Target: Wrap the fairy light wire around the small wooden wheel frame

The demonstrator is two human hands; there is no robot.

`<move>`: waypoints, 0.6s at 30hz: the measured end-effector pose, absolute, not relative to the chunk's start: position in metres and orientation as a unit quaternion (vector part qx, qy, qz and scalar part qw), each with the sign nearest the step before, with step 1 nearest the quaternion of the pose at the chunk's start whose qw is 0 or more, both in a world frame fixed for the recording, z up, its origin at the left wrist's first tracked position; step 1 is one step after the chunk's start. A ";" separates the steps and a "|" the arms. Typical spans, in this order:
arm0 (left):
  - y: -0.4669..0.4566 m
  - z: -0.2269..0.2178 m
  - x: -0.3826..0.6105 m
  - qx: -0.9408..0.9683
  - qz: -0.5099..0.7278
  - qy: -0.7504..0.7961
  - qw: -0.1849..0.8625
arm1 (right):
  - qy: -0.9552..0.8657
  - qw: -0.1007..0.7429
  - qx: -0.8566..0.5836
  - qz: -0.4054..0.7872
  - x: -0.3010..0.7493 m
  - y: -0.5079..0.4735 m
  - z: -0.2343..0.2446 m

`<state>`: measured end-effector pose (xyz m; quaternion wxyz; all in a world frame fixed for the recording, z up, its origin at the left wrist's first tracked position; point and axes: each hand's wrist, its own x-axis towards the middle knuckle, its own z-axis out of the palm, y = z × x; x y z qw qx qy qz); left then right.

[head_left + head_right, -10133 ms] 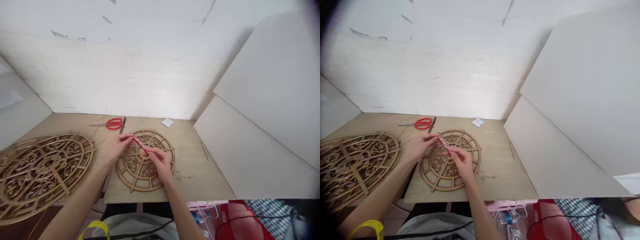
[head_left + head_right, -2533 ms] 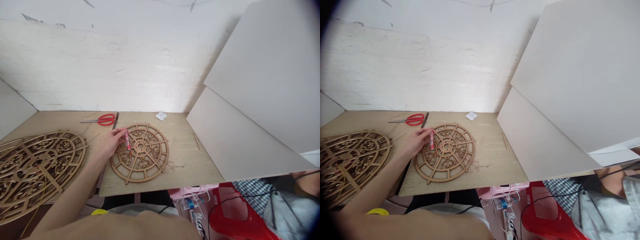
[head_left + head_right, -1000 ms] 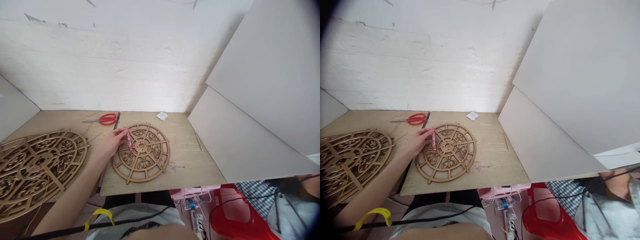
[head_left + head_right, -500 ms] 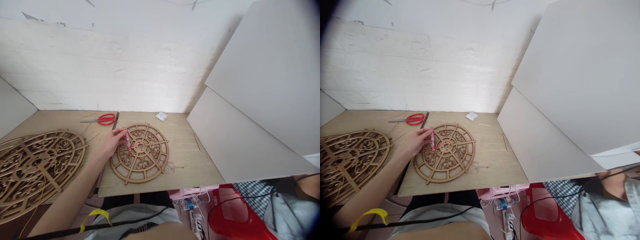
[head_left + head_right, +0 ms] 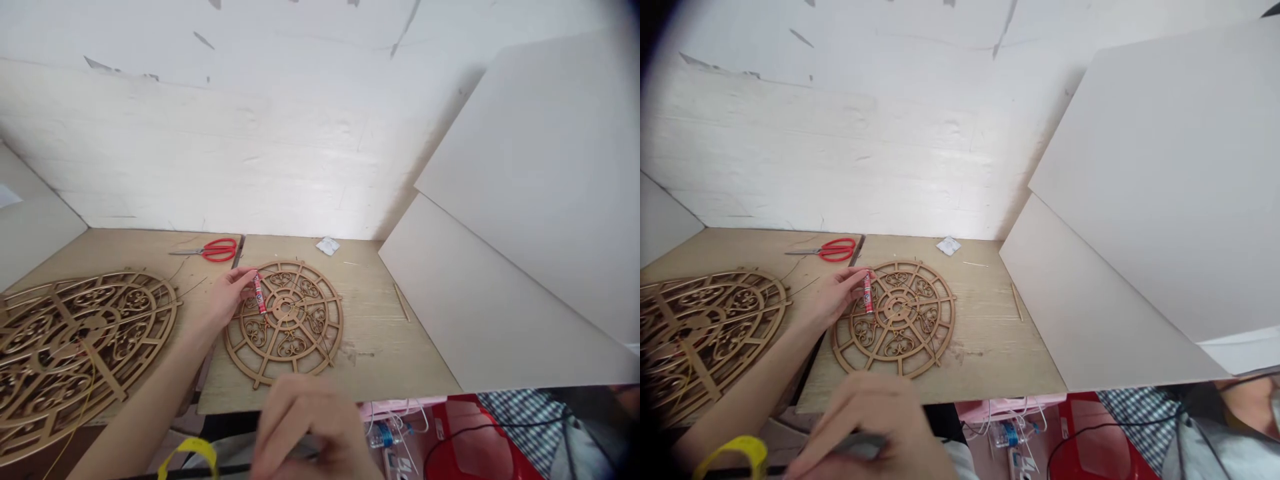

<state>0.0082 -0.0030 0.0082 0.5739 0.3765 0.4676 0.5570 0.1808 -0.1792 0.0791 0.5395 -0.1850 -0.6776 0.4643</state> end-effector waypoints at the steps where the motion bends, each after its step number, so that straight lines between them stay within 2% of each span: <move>1: -0.003 0.009 0.008 0.373 0.560 0.466 0.575 | -0.643 0.569 -0.210 0.468 0.191 -0.174 0.072; 4: -0.004 0.010 0.009 0.359 0.565 0.467 0.577 | -0.566 0.625 -0.318 0.434 0.220 -0.167 0.043; 6: -0.003 0.009 0.009 0.357 0.565 0.466 0.580 | -0.570 0.626 -0.379 0.373 0.235 -0.164 0.024; 8: -0.003 0.008 0.008 0.360 0.563 0.462 0.583 | -0.621 0.572 -0.446 0.297 0.242 -0.157 0.009; 11: -0.002 0.006 0.008 0.366 0.565 0.460 0.579 | -0.711 0.500 -0.465 0.168 0.243 -0.141 -0.003; 18: -0.003 0.007 0.008 0.384 0.567 0.454 0.570 | -0.760 0.437 -0.479 0.033 0.219 -0.096 -0.002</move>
